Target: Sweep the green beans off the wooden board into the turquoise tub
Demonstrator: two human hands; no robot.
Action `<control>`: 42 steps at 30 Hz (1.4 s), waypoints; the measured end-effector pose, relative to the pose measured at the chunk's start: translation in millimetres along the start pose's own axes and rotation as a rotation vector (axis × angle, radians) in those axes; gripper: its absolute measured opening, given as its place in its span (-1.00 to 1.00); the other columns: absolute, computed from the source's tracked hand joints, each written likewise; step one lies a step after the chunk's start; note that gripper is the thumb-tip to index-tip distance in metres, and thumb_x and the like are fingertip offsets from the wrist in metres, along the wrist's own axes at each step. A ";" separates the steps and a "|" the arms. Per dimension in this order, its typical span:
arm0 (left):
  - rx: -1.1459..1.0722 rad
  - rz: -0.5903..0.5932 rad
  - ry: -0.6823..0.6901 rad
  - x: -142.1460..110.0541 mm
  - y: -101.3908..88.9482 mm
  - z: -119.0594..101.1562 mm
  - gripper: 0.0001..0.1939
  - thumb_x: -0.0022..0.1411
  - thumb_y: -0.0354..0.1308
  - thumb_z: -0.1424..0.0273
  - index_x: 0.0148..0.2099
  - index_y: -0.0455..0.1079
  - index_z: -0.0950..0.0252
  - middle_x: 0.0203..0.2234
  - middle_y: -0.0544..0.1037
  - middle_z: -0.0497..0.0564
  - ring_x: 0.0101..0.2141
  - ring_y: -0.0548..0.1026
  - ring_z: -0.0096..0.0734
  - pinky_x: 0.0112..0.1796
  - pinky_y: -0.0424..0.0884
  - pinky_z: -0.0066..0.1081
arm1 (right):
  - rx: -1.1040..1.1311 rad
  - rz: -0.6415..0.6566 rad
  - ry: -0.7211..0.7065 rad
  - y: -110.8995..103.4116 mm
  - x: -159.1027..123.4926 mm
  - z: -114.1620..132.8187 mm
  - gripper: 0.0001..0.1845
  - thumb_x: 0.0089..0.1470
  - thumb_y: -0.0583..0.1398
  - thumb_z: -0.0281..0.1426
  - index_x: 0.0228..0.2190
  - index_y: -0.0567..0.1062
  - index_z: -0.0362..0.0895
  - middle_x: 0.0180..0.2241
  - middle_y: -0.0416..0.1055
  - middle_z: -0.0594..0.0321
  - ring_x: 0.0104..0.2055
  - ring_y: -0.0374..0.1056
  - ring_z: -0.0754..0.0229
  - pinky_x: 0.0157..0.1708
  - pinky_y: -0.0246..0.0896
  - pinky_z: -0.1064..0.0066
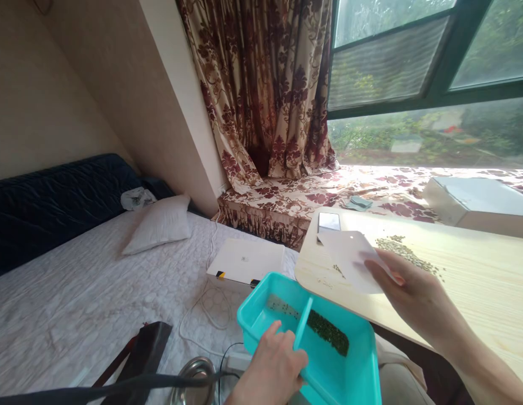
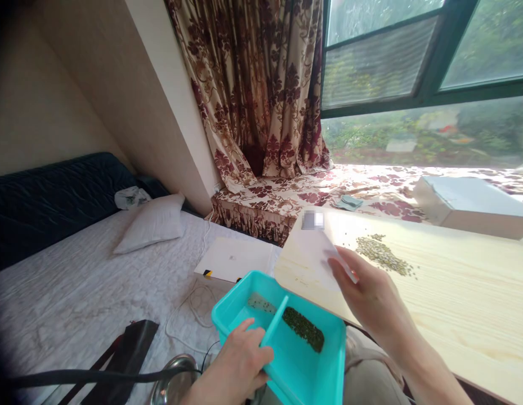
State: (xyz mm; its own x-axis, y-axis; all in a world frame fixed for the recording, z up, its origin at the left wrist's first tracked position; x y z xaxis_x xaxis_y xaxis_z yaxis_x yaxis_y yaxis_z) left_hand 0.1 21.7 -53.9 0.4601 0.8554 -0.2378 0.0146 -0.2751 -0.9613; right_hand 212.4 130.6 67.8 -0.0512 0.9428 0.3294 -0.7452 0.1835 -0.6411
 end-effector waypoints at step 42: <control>-0.038 0.045 0.282 49.0 -16.9 -67.6 -0.76 0.28 0.38 0.19 -0.24 0.56 0.27 -0.43 0.57 0.08 -0.29 0.57 -0.15 0.08 0.33 0.01 | -0.466 0.302 -0.249 71.9 42.2 -18.8 -0.70 0.16 0.10 -0.35 -0.25 0.64 -0.02 -0.51 0.60 0.18 -0.50 0.53 0.04 -0.55 0.21 0.38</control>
State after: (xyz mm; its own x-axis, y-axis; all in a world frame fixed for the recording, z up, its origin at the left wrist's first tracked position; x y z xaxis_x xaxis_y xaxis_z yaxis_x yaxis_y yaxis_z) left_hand 82.4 38.6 -39.9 0.6897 0.6875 -0.2273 0.0188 -0.3309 -0.9435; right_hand 169.1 188.8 22.6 -0.4107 0.8891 0.2022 -0.3066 0.0742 -0.9490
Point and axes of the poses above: each hand's wrist, its own x-axis towards the middle knuckle, its own y-axis out of the palm, z = x × y, the point moved 6 cm from there along x, towards the middle knuckle
